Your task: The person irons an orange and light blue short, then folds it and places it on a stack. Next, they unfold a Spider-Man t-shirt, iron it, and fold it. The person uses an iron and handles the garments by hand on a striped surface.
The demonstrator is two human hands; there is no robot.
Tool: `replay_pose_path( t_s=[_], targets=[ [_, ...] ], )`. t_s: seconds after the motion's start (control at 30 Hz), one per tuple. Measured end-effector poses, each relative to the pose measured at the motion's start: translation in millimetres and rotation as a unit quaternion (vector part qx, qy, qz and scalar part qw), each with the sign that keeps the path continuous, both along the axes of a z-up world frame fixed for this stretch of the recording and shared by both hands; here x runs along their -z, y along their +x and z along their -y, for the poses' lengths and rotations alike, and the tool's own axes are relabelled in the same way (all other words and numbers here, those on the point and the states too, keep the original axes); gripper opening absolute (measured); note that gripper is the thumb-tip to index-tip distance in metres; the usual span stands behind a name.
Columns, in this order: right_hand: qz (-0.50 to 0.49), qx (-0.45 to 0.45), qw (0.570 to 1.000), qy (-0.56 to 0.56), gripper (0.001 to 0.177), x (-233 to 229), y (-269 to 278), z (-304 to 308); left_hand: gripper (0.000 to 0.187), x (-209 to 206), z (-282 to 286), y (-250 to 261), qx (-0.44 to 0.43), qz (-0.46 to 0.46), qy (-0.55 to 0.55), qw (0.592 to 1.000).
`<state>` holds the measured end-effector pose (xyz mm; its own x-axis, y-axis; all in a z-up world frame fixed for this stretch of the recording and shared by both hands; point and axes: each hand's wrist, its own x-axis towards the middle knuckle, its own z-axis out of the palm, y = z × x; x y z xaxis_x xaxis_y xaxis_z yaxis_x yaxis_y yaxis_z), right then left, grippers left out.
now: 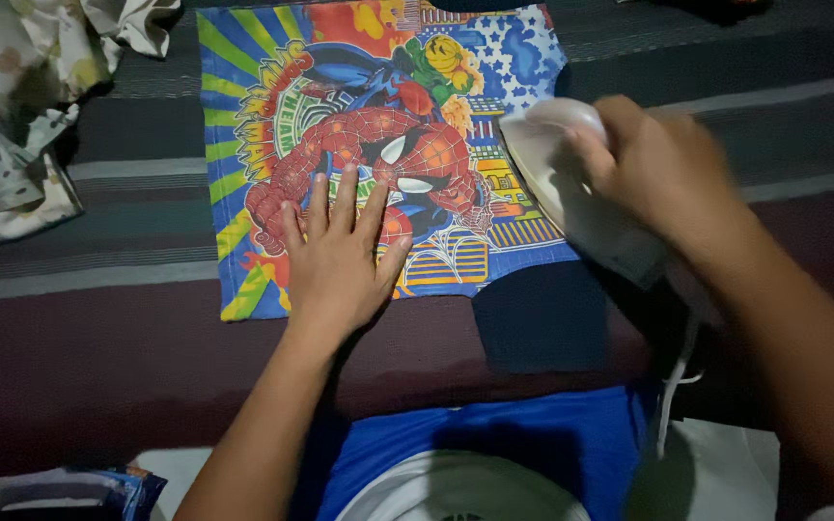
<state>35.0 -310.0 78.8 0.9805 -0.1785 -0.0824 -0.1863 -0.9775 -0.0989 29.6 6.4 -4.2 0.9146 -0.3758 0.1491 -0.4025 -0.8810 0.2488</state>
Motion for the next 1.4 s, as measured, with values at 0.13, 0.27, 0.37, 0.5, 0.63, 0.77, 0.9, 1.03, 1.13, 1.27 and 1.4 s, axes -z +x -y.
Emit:
replay_pose_path(
  t_s=[0.13,0.27,0.37,0.5,0.63,0.77,0.9,1.03,1.13,1.27,1.4],
  targets=[
    [0.011,-0.004,0.999,-0.03,0.045,2,-9,7,0.07,0,0,0,0.0,-0.004,0.006,1.0],
    [0.045,-0.018,0.998,-0.044,0.044,12,9,12,0.069,2,-1,0,0.004,-0.004,-0.002,1.0],
    [0.089,-0.066,0.992,-0.056,0.043,17,28,14,0.067,3,-3,2,0.009,0.018,-0.002,1.0],
    [0.041,-0.127,0.989,-0.07,0.043,13,31,17,0.056,2,-22,15,0.022,0.02,-0.041,0.999],
    [0.033,-0.244,0.967,-0.062,0.045,-1,17,6,0.049,0,-53,26,-0.025,-0.008,-0.048,0.999],
    [-0.016,-0.299,0.954,-0.033,0.042,-10,8,-28,0.051,-14,-66,19,0.003,0.112,-0.019,0.994],
    [0.016,-0.385,0.922,0.021,0.039,-11,3,-66,0.023,-56,-89,-6,-0.007,-0.117,-0.177,0.977],
    [0.014,-0.387,0.922,0.023,0.036,-14,5,-72,0.024,-84,-121,-46,-0.001,-0.355,-0.307,0.883],
    [0.038,-0.375,0.925,0.038,0.038,-17,10,-70,0.025,-78,-129,-57,-0.018,-0.394,-0.349,0.85],
    [-0.002,-0.341,0.94,-0.016,0.038,-20,10,-81,0.027,-83,-147,-88,-0.054,-0.404,-0.393,0.824],
    [0.007,-0.37,0.928,0.035,0.037,-25,10,-111,0.029,-93,-158,-103,-0.079,-0.391,-0.416,0.817]
  ],
)
